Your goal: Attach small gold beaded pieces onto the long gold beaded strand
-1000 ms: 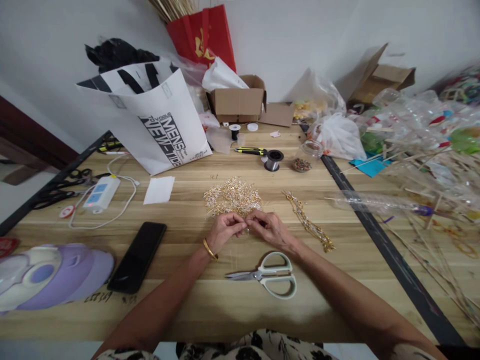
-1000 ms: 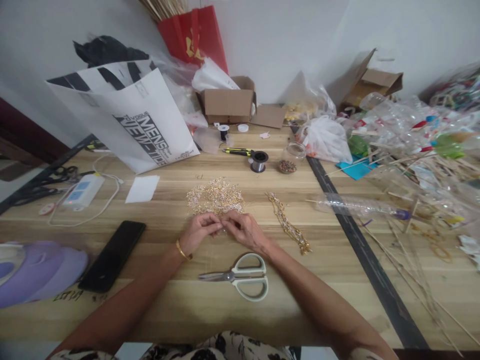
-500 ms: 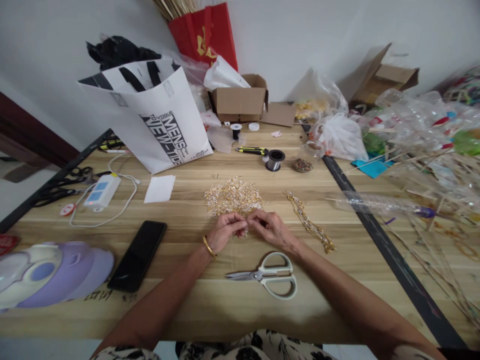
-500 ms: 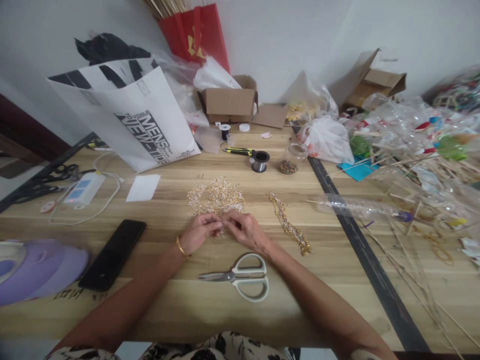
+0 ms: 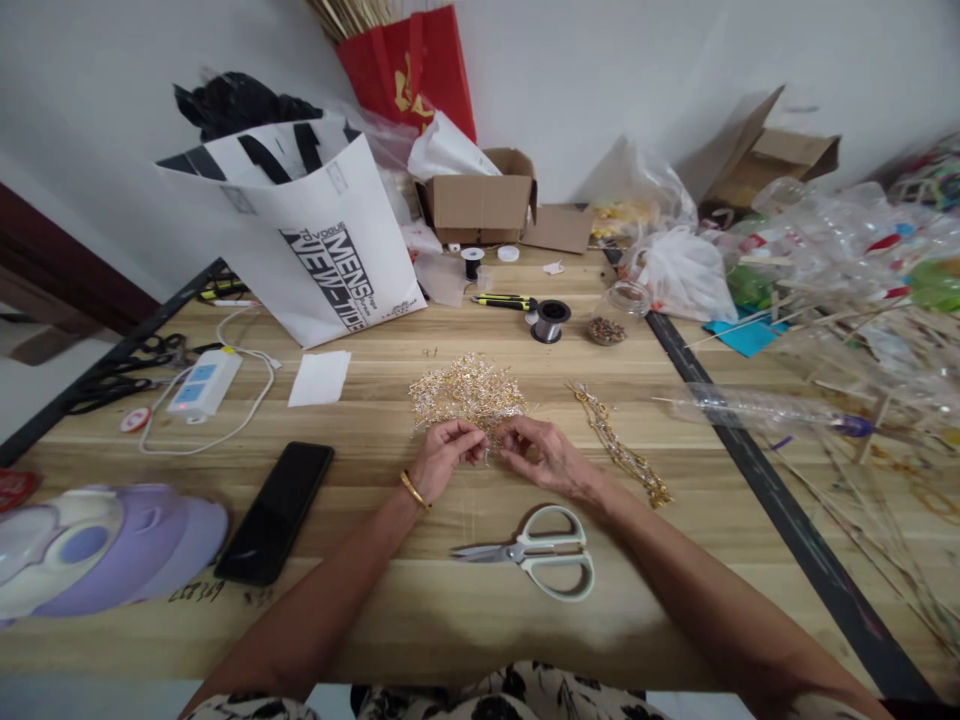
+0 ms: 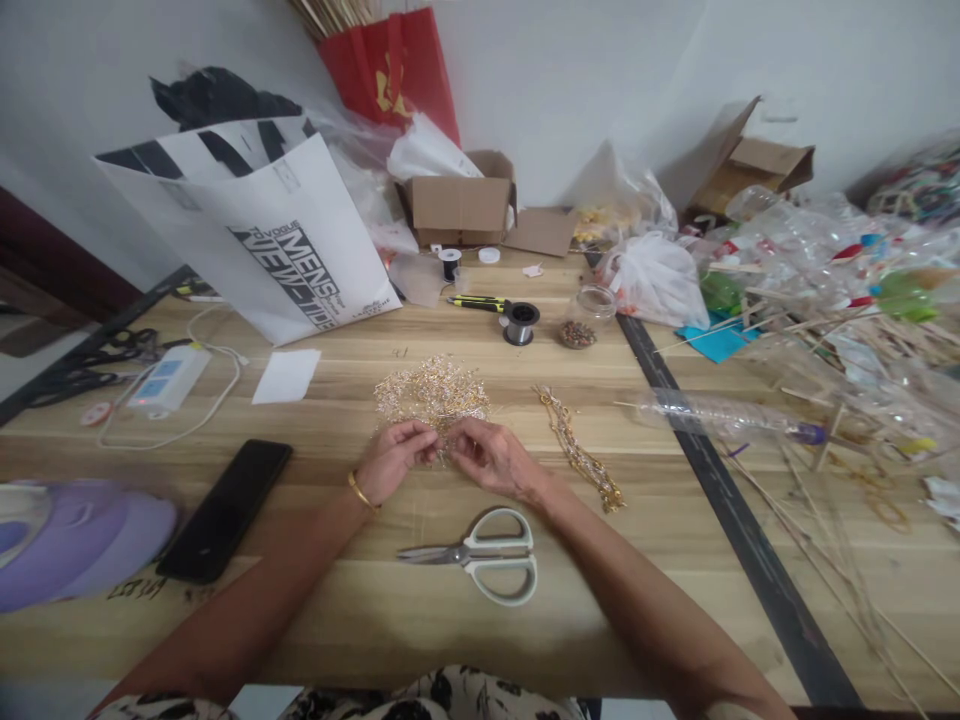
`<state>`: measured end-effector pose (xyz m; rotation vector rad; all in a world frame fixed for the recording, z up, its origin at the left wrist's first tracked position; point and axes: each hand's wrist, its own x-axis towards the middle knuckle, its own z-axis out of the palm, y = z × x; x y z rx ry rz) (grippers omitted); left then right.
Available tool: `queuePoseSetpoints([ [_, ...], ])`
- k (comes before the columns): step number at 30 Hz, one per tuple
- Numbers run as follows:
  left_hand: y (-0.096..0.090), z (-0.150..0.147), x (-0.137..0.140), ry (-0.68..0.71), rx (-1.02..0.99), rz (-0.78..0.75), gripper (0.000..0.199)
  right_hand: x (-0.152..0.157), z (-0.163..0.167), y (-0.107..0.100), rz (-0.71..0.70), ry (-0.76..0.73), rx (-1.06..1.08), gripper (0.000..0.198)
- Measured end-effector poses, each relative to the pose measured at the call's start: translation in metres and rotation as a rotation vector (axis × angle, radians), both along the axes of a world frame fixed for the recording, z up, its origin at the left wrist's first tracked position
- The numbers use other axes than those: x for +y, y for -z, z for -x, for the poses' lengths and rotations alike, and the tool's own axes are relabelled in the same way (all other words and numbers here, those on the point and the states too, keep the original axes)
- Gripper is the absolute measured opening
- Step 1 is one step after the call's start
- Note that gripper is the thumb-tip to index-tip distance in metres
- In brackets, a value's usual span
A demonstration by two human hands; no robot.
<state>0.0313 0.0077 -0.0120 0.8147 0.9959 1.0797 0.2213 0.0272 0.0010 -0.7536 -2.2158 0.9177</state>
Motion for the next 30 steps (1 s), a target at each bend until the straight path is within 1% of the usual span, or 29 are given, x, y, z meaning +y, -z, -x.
queuePoseSetpoints([
  [3, 0.002, 0.0, 0.001, -0.019, -0.007, 0.012, 0.025, 0.004, -0.001, 0.004, -0.097, -0.007, -0.031, 0.005],
  [6, 0.004, 0.0, 0.002, -0.028, 0.016, -0.005, 0.026, 0.006, -0.001, 0.007, -0.149, -0.006, -0.04, 0.008],
  [11, 0.005, 0.001, 0.001, -0.02, 0.098, -0.056, 0.024, 0.004, 0.0, 0.004, -0.151, 0.0, -0.02, 0.012],
  [14, 0.002, 0.0, 0.0, -0.018, 0.13, -0.062, 0.025, 0.003, 0.001, 0.002, -0.151, 0.018, -0.008, 0.013],
  [17, -0.001, -0.001, -0.002, 0.013, 0.137, -0.057, 0.024, 0.002, 0.001, 0.004, -0.166, 0.042, 0.011, 0.013],
  [20, -0.003, -0.001, -0.002, 0.044, 0.118, -0.044, 0.023, 0.002, 0.001, 0.008, -0.176, 0.05, 0.027, 0.014],
  [26, -0.004, 0.001, -0.001, 0.027, 0.017, 0.044, 0.026, 0.003, 0.001, 0.015, -0.231, 0.094, 0.043, 0.013],
  [30, -0.003, 0.001, 0.0, 0.019, 0.035, 0.022, 0.026, 0.002, 0.001, 0.017, -0.247, 0.084, 0.055, 0.012],
])
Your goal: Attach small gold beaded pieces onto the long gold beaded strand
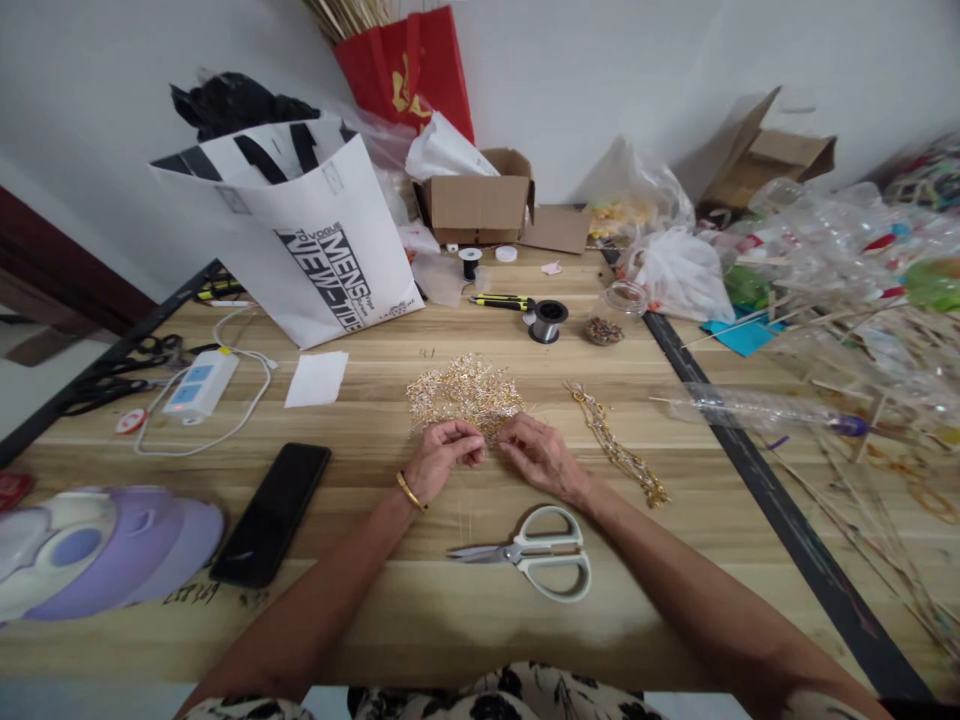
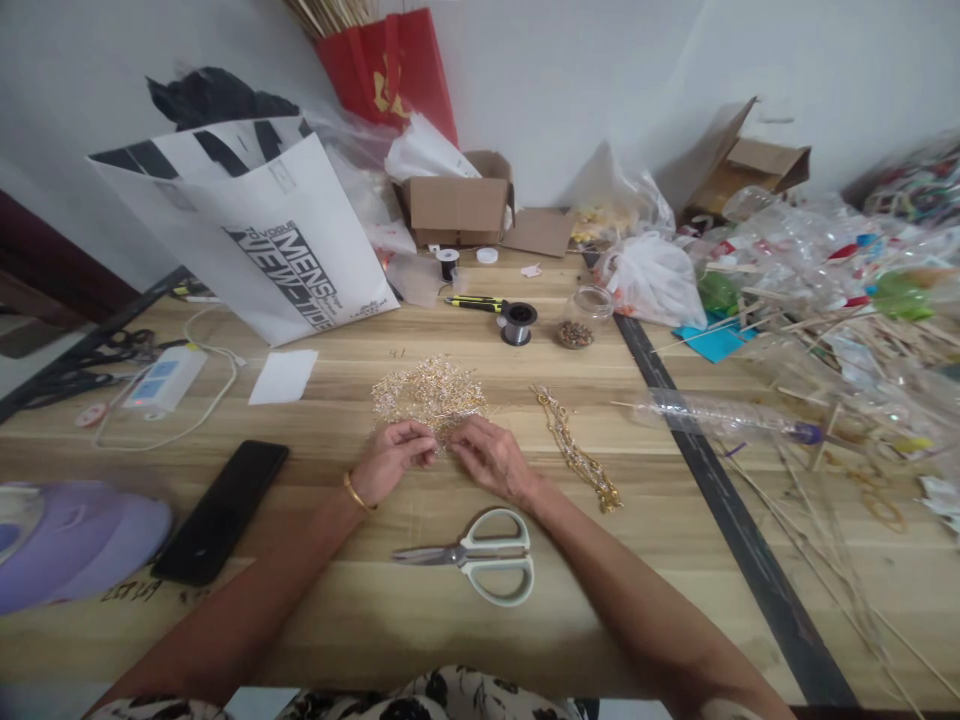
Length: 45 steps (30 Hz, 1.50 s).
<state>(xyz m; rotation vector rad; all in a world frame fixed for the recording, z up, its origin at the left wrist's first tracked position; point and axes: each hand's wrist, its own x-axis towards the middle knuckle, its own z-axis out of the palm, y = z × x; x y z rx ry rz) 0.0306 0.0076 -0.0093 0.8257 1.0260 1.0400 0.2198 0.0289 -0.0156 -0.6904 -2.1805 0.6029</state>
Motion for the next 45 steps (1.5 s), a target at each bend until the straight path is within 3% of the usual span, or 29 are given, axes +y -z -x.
queuePoseSetpoints([
  [11, -0.003, -0.007, -0.006, 0.032, 0.251, -0.157, 0.019, -0.004, -0.001, 0.009, -0.173, 0.005, -0.187, 0.013],
  [24, 0.003, -0.008, -0.003, 0.205, 0.192, -0.101, 0.029, -0.006, -0.002, 0.012, -0.214, 0.009, -0.255, 0.017],
  [33, 0.001, -0.005, -0.004, 0.176, 0.139, -0.074, 0.027, -0.008, -0.004, 0.004, -0.16, 0.113, -0.042, 0.024],
  [39, 0.008, -0.003, -0.002, 0.131, 0.064, -0.025, 0.026, -0.006, -0.002, 0.005, -0.106, 0.004, -0.121, 0.017],
  [45, 0.005, -0.006, -0.001, 0.125, 0.06, -0.017, 0.028, -0.004, 0.0, 0.011, -0.102, 0.002, -0.154, 0.013],
])
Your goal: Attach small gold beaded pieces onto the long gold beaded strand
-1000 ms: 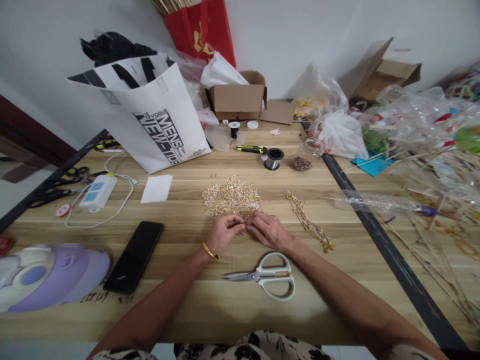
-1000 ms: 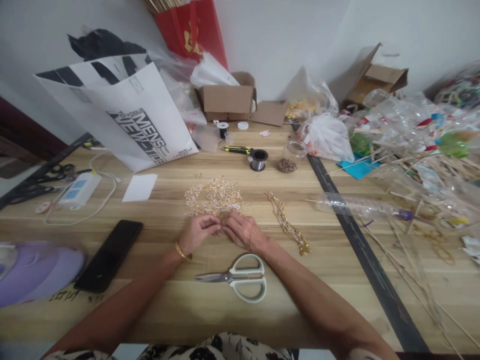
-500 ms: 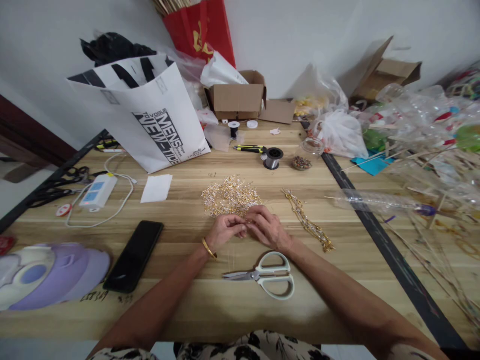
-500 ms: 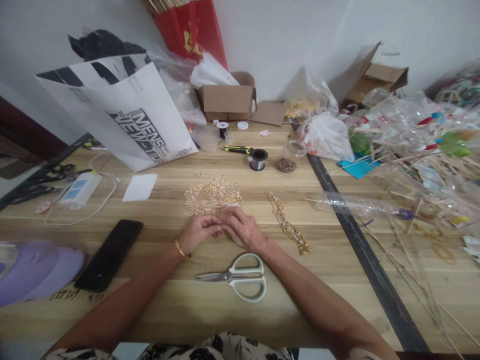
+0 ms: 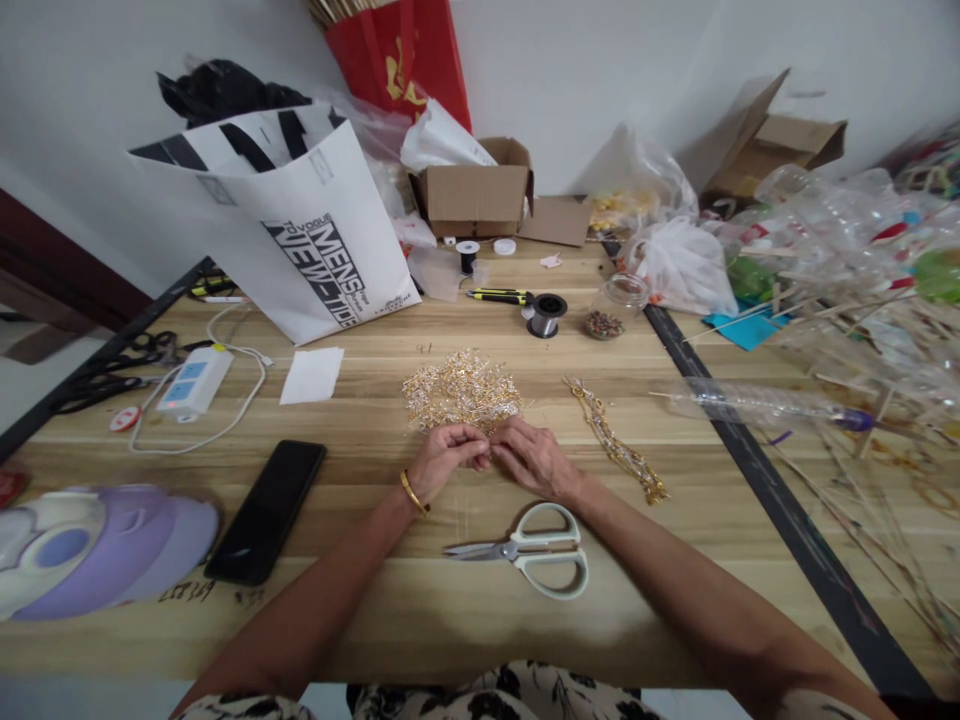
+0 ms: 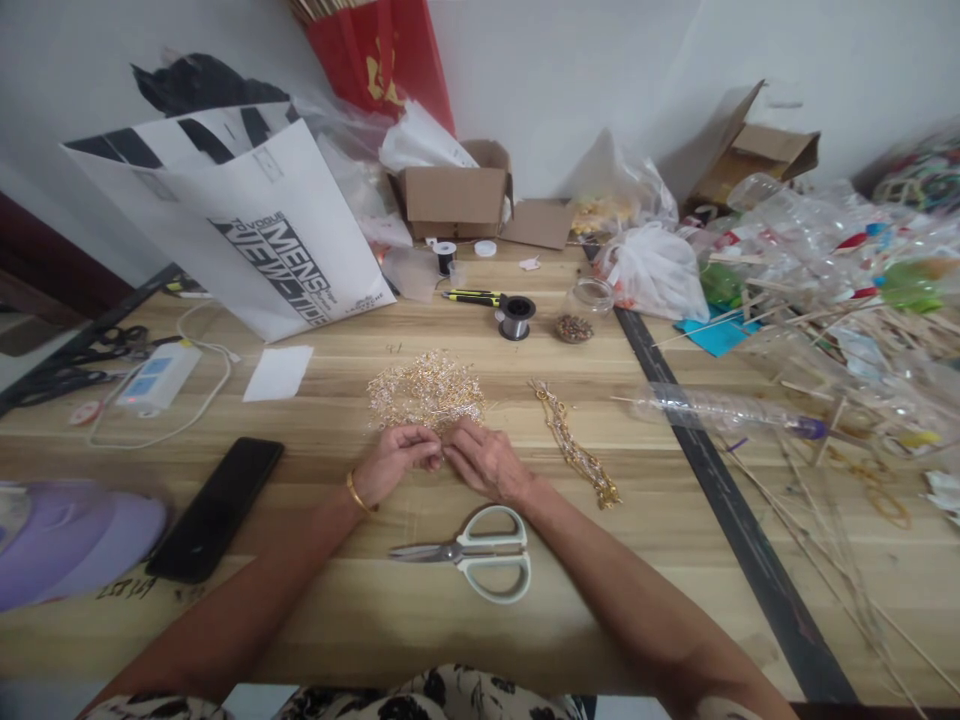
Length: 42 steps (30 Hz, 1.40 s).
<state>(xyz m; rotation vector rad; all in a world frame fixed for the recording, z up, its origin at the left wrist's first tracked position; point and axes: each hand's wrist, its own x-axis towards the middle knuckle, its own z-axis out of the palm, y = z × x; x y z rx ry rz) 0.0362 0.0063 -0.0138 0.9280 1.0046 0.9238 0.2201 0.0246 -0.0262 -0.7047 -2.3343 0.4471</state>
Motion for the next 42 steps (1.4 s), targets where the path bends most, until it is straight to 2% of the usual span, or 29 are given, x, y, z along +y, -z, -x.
queuePoseSetpoints([
  [14, -0.0035, 0.0004, -0.001, 0.026, -0.049, -0.002, 0.026, 0.0001, 0.0013, -0.0042, 0.033, -0.018, 0.058, 0.014],
  [22, -0.002, 0.0013, -0.0006, 0.037, 0.061, -0.054, 0.023, -0.0001, 0.001, -0.0026, 0.041, -0.002, 0.072, 0.013],
  [35, -0.0011, 0.0013, 0.0, -0.049, -0.014, -0.014, 0.028, -0.0051, 0.0012, 0.0003, -0.164, -0.01, -0.087, 0.013],
  [39, -0.0014, 0.0013, 0.0001, -0.071, 0.007, -0.034, 0.026, -0.0049, 0.0008, 0.003, -0.148, -0.008, -0.112, 0.013],
  [42, -0.004, 0.0007, -0.0005, -0.074, 0.042, -0.05, 0.025, -0.004, 0.0009, 0.0035, -0.079, -0.005, -0.057, 0.012],
])
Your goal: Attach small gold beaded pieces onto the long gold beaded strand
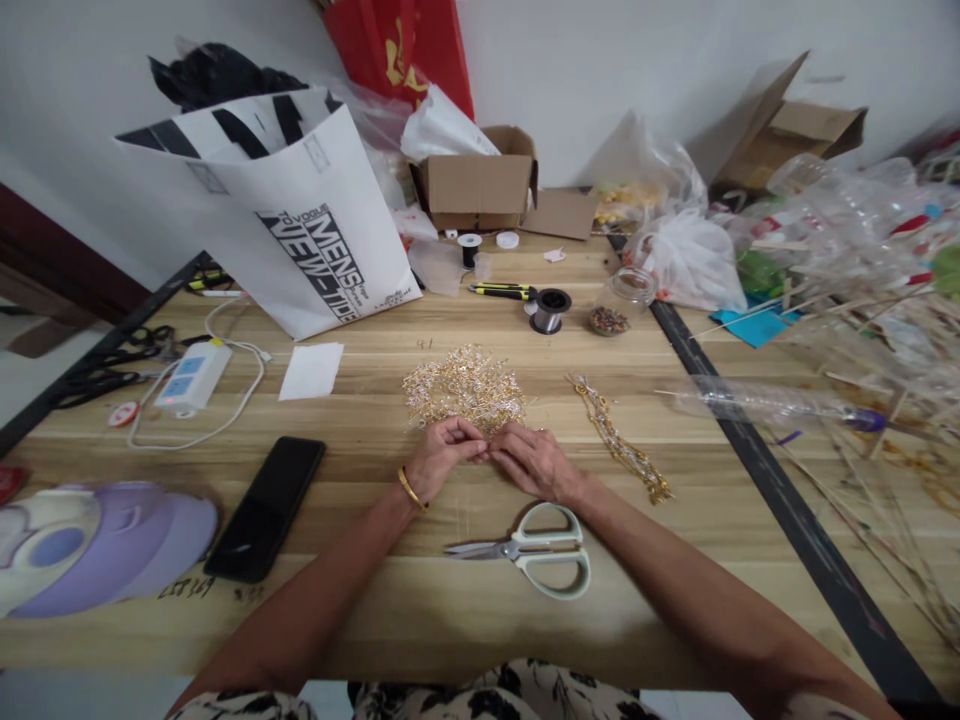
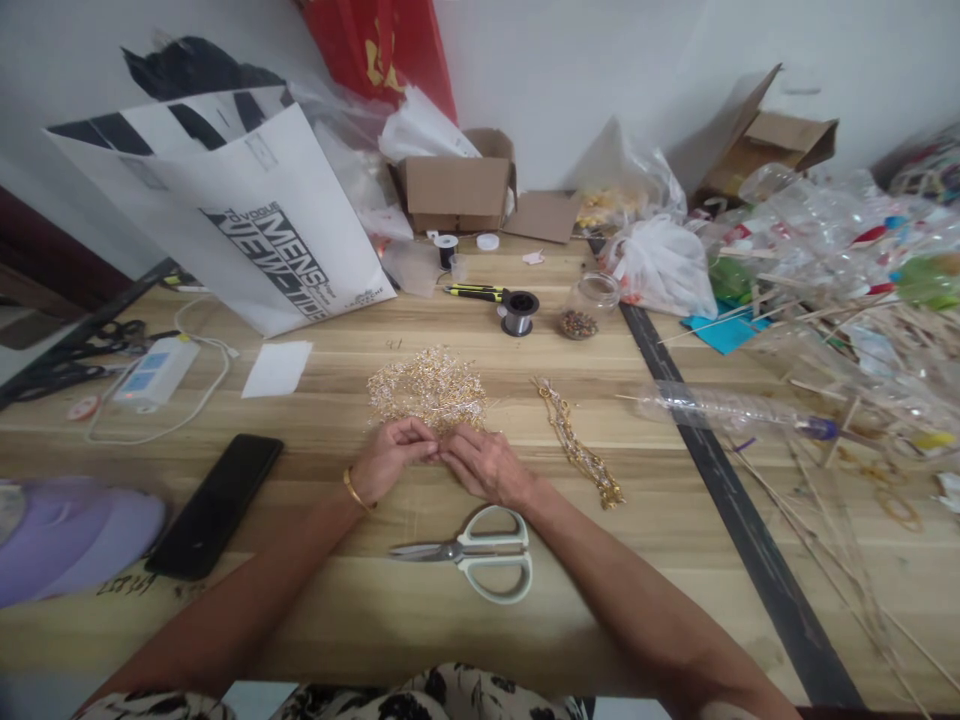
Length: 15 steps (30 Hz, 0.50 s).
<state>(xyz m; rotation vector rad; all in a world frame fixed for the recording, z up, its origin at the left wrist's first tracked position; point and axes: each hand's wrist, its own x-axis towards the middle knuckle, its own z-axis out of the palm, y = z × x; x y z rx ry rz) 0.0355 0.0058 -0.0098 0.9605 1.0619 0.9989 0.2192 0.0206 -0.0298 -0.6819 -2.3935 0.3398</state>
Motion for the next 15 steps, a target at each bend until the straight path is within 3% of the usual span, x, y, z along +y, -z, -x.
queuePoseSetpoints([
  [5, -0.005, -0.002, -0.001, -0.006, 0.092, -0.083, 0.022, 0.002, 0.0, -0.008, 0.212, -0.06, 0.199, 0.013],
  [8, -0.006, -0.002, -0.001, -0.008, 0.164, -0.155, 0.021, 0.002, 0.002, -0.011, 0.37, 0.002, 0.297, 0.016],
  [11, -0.004, -0.003, -0.001, -0.006, 0.23, -0.23, 0.016, 0.002, 0.004, -0.009, 0.608, 0.04, 0.357, 0.019],
  [15, 0.0, -0.005, -0.002, -0.011, 0.289, -0.316, 0.01, 0.004, 0.007, -0.007, 0.91, -0.03, 0.446, 0.024],
])
